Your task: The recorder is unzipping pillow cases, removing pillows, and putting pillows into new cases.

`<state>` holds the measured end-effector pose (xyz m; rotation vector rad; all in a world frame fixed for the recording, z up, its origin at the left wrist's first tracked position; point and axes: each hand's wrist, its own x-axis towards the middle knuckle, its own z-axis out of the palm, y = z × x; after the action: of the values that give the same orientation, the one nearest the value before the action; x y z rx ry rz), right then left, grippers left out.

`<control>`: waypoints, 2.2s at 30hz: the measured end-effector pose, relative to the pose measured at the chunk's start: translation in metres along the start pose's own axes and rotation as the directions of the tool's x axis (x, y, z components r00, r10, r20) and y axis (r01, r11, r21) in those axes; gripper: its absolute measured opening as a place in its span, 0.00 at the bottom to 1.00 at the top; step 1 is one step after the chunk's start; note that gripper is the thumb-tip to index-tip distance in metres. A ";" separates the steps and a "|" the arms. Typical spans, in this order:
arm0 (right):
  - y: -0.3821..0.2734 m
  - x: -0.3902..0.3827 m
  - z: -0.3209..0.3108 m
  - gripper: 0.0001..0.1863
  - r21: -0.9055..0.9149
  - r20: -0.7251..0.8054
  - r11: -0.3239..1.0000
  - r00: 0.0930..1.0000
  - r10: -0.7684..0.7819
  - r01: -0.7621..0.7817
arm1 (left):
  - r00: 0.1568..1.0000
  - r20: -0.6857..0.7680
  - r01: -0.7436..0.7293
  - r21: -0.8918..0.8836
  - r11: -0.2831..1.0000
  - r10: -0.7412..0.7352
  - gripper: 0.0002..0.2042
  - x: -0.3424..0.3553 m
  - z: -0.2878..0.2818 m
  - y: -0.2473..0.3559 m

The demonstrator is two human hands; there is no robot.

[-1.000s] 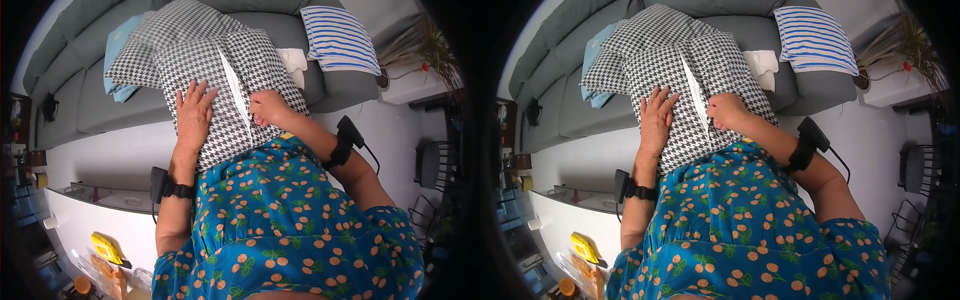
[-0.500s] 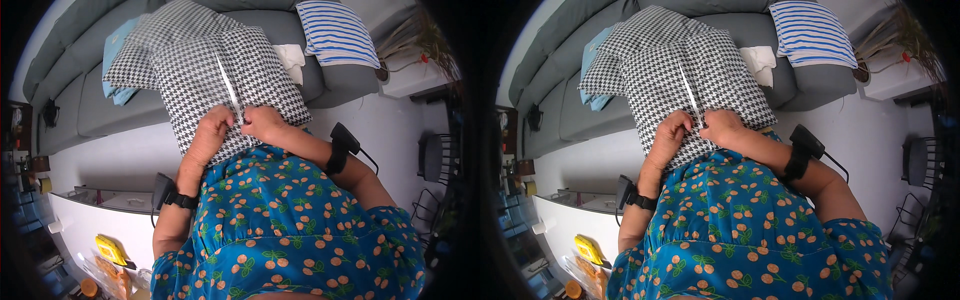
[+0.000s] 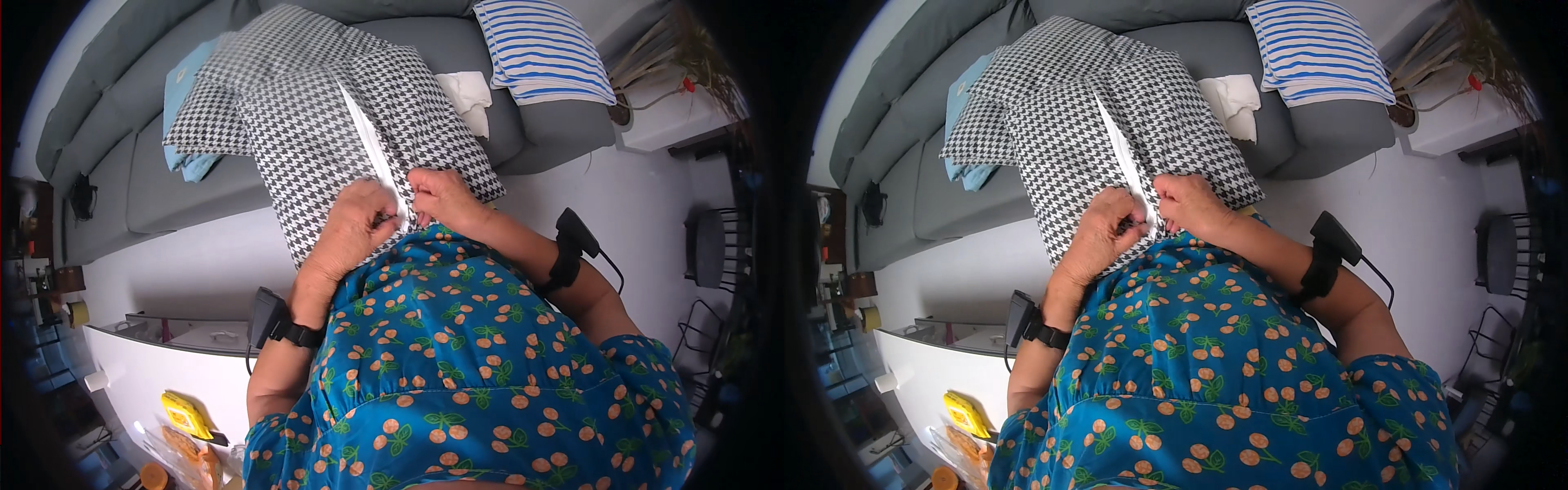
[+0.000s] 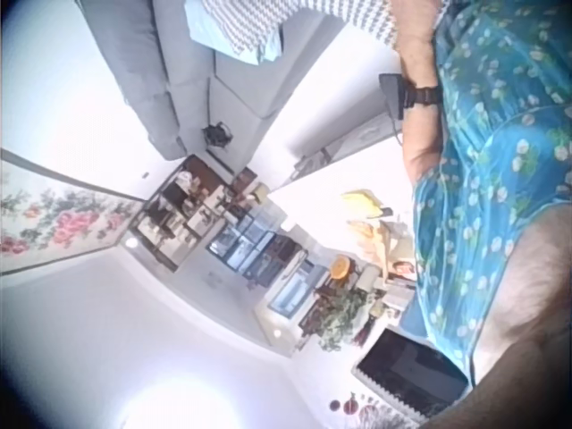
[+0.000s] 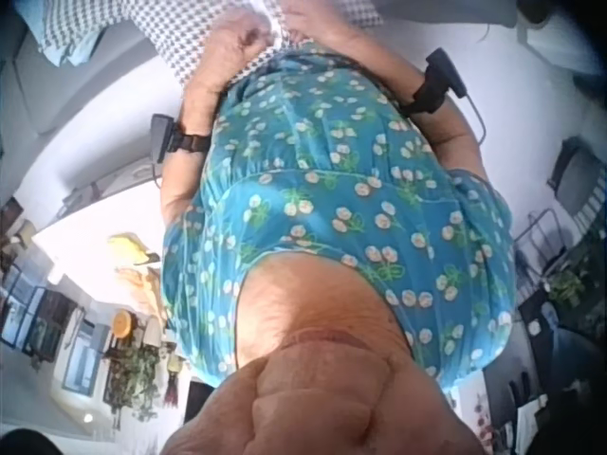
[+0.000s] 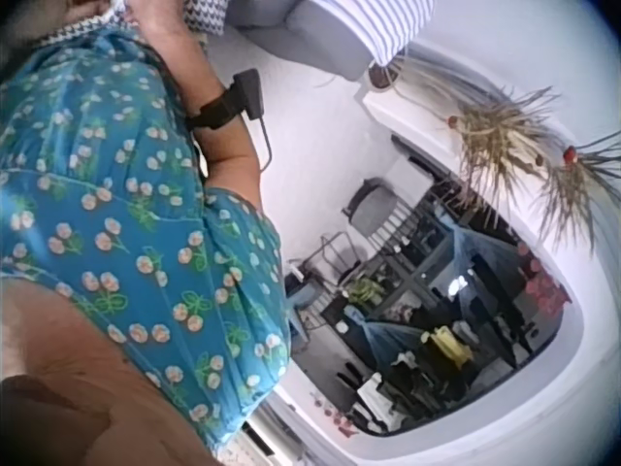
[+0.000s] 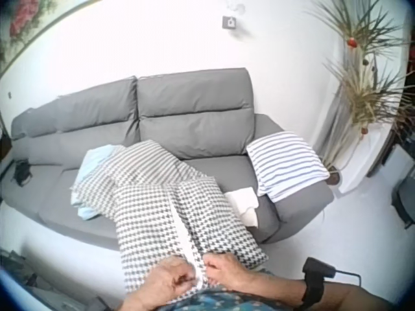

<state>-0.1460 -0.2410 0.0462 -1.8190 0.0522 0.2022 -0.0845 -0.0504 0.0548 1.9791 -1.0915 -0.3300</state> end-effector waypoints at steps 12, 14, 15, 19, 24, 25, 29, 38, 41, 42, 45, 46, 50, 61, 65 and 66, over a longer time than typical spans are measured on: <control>0.009 0.001 0.005 0.01 0.034 -0.069 0.999 0.997 0.033 -0.031 | 0.981 0.102 -0.178 0.131 0.975 0.166 0.07 0.009 0.008 0.006; 0.010 0.000 0.004 0.01 0.015 -0.074 1.000 0.997 0.025 -0.024 | 0.984 0.116 -0.144 0.082 0.986 0.134 0.04 0.010 0.008 0.005; 0.009 -0.001 0.004 0.01 -0.002 -0.080 1.000 0.997 0.022 -0.022 | 0.986 0.094 -0.145 0.083 0.986 0.138 0.04 0.010 0.010 0.004; 0.006 -0.002 0.006 0.03 -0.089 -0.093 0.995 0.995 0.034 -0.043 | 0.995 0.078 -0.079 0.267 0.961 0.060 0.05 0.010 0.016 0.004; 0.002 -0.003 0.004 0.03 -0.141 -0.104 0.989 0.994 0.021 -0.036 | 0.984 0.050 -0.174 0.459 0.871 0.170 0.05 0.016 0.008 0.005; 0.002 -0.002 0.003 0.03 -0.133 -0.085 0.991 0.996 -0.003 -0.008 | 0.986 0.038 -0.158 0.522 0.838 0.163 0.05 0.018 0.004 0.004; -0.006 0.000 0.003 0.02 -0.187 -0.103 0.982 0.995 0.006 -0.026 | 0.977 0.034 -0.194 0.552 0.811 0.211 0.06 0.029 -0.003 -0.001; -0.011 -0.010 0.010 0.02 -0.496 -0.183 0.867 0.973 -0.142 0.034 | 0.968 -0.108 -0.087 0.704 0.705 0.227 0.05 0.067 -0.047 -0.032; -0.013 -0.012 0.009 0.01 -0.483 -0.134 0.872 0.977 -0.166 0.082 | 0.976 -0.141 -0.027 0.684 0.729 0.168 0.04 0.087 -0.057 -0.053; -0.014 -0.012 0.008 0.01 -0.488 -0.134 0.869 0.976 -0.170 0.084 | 0.972 -0.182 0.014 0.669 0.743 0.146 0.04 0.092 -0.059 -0.069; -0.023 -0.018 0.000 0.01 -0.378 -0.120 0.923 0.985 -0.125 0.071 | 0.963 -0.235 0.064 0.681 0.730 0.135 0.04 0.110 -0.069 -0.073; -0.025 -0.018 -0.004 0.01 -0.381 -0.118 0.921 0.984 -0.133 0.079 | 0.956 -0.263 0.097 0.706 0.702 0.132 0.04 0.110 -0.075 -0.072; -0.036 -0.014 -0.033 0.02 -0.459 -0.235 0.875 0.929 -0.286 0.153 | 0.935 -0.329 0.155 0.714 0.683 0.132 0.04 0.102 -0.108 -0.049; -0.117 0.053 -0.115 0.04 -0.688 -0.223 0.688 0.835 -0.504 0.232 | 0.839 -0.491 0.156 0.631 0.760 0.236 0.03 0.021 -0.160 0.040; -0.127 0.075 -0.129 0.05 -0.683 -0.109 0.651 0.835 -0.539 0.331 | 0.908 -0.416 0.211 0.558 0.802 0.051 0.02 -0.015 -0.141 0.070; -0.124 0.081 -0.126 0.05 -0.670 -0.056 0.653 0.853 -0.518 0.353 | 0.922 -0.388 0.215 0.535 0.817 0.012 0.02 -0.026 -0.132 0.067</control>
<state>-0.0349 -0.3246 0.1817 -2.4749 -0.3324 -0.4166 -0.0629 0.0235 0.1841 2.4996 -0.8894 0.3689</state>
